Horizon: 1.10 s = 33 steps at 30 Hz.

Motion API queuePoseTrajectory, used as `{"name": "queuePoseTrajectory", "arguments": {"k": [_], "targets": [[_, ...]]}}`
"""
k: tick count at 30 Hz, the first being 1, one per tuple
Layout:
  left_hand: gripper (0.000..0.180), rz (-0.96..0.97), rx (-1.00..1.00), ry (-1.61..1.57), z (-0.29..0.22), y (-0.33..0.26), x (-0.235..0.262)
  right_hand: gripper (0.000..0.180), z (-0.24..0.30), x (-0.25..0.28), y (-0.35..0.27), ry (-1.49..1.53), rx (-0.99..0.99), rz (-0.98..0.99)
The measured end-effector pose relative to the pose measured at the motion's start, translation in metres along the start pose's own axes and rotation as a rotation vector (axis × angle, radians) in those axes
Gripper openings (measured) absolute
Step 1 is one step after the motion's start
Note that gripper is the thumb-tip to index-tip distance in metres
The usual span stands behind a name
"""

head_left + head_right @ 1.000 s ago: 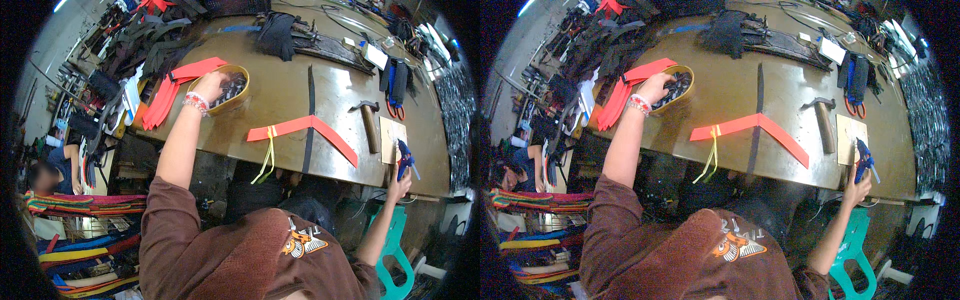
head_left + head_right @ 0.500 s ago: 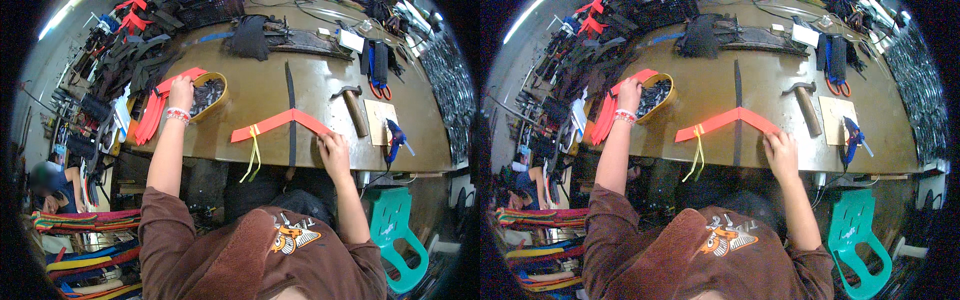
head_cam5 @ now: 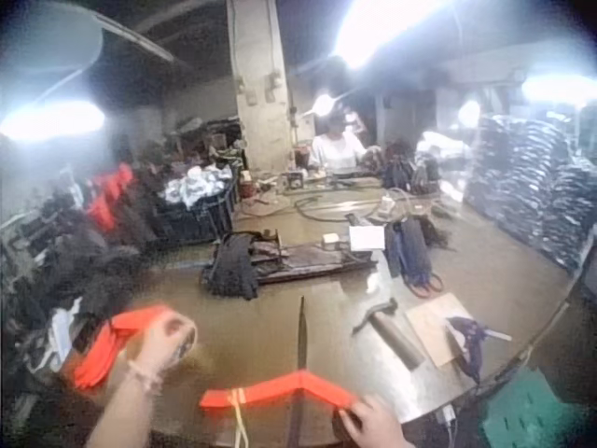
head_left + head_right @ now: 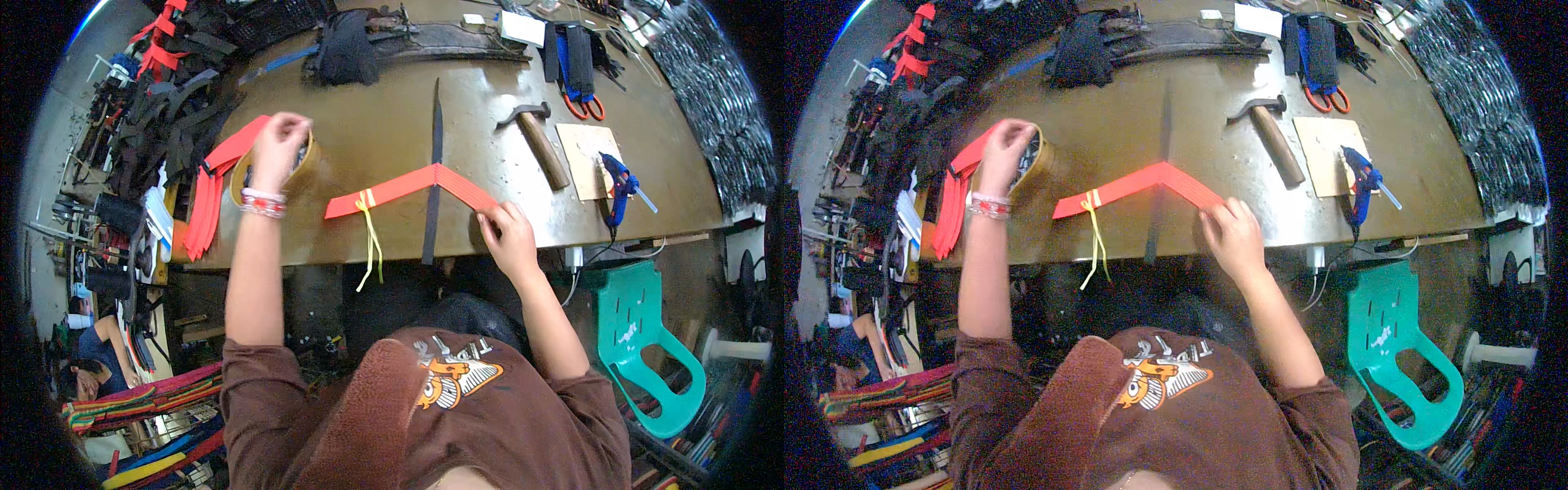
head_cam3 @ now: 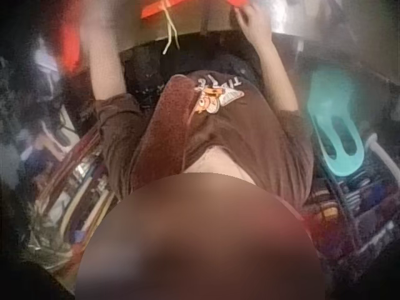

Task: The person assembles red and black fabric straps by attaching small metal buckles using a hot glue gun. They repeatedly pick up straps, apply glue, attach buckles, and bundle the finished straps with a yellow string.

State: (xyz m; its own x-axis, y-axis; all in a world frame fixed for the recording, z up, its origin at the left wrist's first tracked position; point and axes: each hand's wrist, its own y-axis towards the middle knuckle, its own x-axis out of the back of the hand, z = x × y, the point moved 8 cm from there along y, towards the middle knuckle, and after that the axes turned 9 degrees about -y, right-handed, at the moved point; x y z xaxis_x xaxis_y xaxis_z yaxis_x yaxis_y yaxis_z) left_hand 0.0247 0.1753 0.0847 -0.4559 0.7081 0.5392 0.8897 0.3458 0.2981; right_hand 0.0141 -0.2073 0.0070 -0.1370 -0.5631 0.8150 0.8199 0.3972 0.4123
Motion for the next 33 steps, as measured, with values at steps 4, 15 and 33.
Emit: {"name": "queuePoseTrajectory", "arguments": {"k": [4,15,33], "targets": [[0.019,0.3,0.156,-0.274,-0.022,-0.043,-0.126,0.008,0.001,0.001,0.004,-0.039,0.002,-0.056],[0.019,0.36,0.331,-0.331,-0.021,-0.063,-0.174,0.01,0.007,0.001,0.001,-0.097,0.047,-0.082],[0.036,0.958,-0.53,0.14,-0.097,-0.173,-0.18,0.013,0.014,-0.004,0.024,-0.216,-0.068,0.349]]}}
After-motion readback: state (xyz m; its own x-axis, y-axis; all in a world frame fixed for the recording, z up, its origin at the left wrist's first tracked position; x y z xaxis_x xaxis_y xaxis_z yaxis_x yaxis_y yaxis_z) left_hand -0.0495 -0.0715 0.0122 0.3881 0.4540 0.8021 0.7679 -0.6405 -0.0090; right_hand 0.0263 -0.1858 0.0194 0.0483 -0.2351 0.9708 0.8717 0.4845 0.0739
